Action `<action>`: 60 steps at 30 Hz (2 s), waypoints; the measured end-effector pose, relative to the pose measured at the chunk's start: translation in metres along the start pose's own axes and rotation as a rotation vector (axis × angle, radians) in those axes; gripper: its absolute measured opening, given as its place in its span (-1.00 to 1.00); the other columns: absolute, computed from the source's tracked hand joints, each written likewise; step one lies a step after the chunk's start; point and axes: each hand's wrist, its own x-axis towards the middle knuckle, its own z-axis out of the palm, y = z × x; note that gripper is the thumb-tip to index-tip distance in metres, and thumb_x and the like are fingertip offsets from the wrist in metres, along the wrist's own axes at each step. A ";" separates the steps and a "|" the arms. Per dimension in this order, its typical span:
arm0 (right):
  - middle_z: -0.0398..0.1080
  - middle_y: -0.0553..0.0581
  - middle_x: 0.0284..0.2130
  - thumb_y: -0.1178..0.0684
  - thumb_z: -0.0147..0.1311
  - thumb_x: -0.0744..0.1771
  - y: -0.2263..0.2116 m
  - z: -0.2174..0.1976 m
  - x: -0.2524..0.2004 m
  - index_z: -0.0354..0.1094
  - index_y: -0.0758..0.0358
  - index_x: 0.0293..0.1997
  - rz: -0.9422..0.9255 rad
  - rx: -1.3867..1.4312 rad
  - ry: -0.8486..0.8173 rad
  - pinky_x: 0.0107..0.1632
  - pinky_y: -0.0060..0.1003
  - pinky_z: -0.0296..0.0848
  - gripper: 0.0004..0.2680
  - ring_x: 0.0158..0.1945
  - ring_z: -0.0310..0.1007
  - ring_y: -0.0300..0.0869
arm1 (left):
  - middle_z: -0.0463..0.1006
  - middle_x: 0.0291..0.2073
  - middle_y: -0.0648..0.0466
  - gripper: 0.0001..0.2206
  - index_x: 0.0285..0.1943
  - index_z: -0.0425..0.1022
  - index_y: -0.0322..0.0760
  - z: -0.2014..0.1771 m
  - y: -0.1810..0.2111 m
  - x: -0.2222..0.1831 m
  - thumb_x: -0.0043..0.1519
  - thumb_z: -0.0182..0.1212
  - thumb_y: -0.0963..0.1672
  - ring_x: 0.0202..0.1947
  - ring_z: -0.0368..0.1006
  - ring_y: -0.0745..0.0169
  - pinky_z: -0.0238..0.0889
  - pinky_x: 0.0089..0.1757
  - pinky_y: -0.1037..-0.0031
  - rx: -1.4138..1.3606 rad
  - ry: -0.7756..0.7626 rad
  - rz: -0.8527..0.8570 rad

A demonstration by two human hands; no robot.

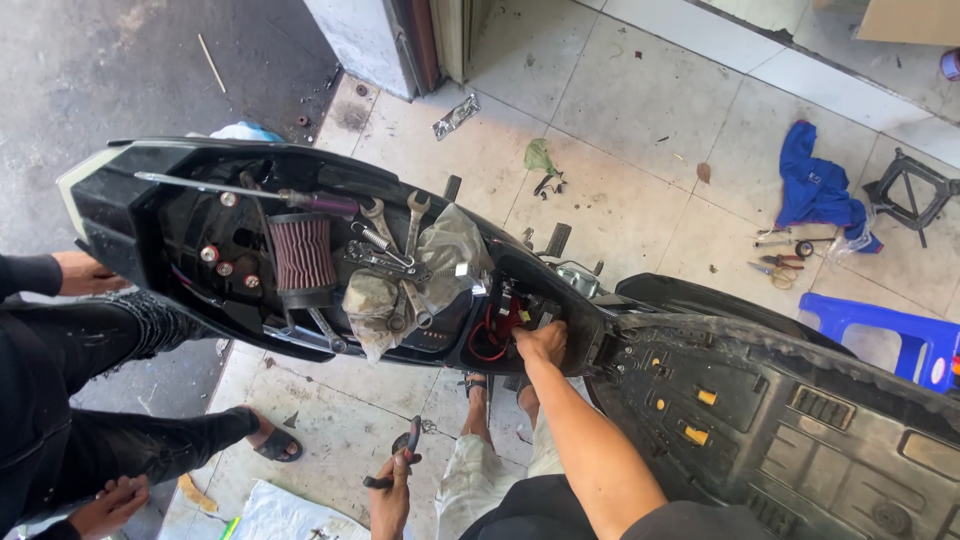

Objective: Repairing a plastic motorcycle headlight housing using a hot glue gun

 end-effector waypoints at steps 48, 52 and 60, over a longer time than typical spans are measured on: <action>-0.02 0.42 0.32 0.13 0.45 0.00 0.004 -0.048 0.020 -0.19 0.32 0.50 -0.948 -0.362 -0.217 0.16 0.12 0.43 -0.06 0.12 0.31 0.40 | 0.75 -0.18 -0.01 -0.65 0.03 0.69 -0.35 0.083 0.118 -0.025 0.30 0.09 -0.04 -0.24 0.57 0.22 0.40 -0.14 0.47 0.106 -0.090 0.262; -0.02 0.40 0.30 0.16 0.47 0.01 -0.006 -0.049 0.022 -0.18 0.30 0.49 -0.885 -0.396 -0.237 0.10 0.16 0.46 -0.07 0.08 0.33 0.40 | 0.73 -0.14 -0.03 -0.67 0.04 0.68 -0.39 0.087 0.121 -0.018 0.30 0.11 -0.07 -0.18 0.57 0.19 0.39 -0.10 0.45 0.041 -0.119 0.281; 0.20 0.41 0.17 0.03 0.52 0.06 -0.027 -0.064 0.036 0.00 0.31 0.42 -0.874 -0.556 -0.287 0.12 0.09 0.45 -0.18 -0.03 0.45 0.31 | 0.73 -0.24 -0.03 -0.65 0.02 0.69 -0.39 0.090 0.110 -0.021 0.30 0.12 -0.04 -0.33 0.51 0.25 0.36 -0.24 0.48 0.058 -0.083 0.259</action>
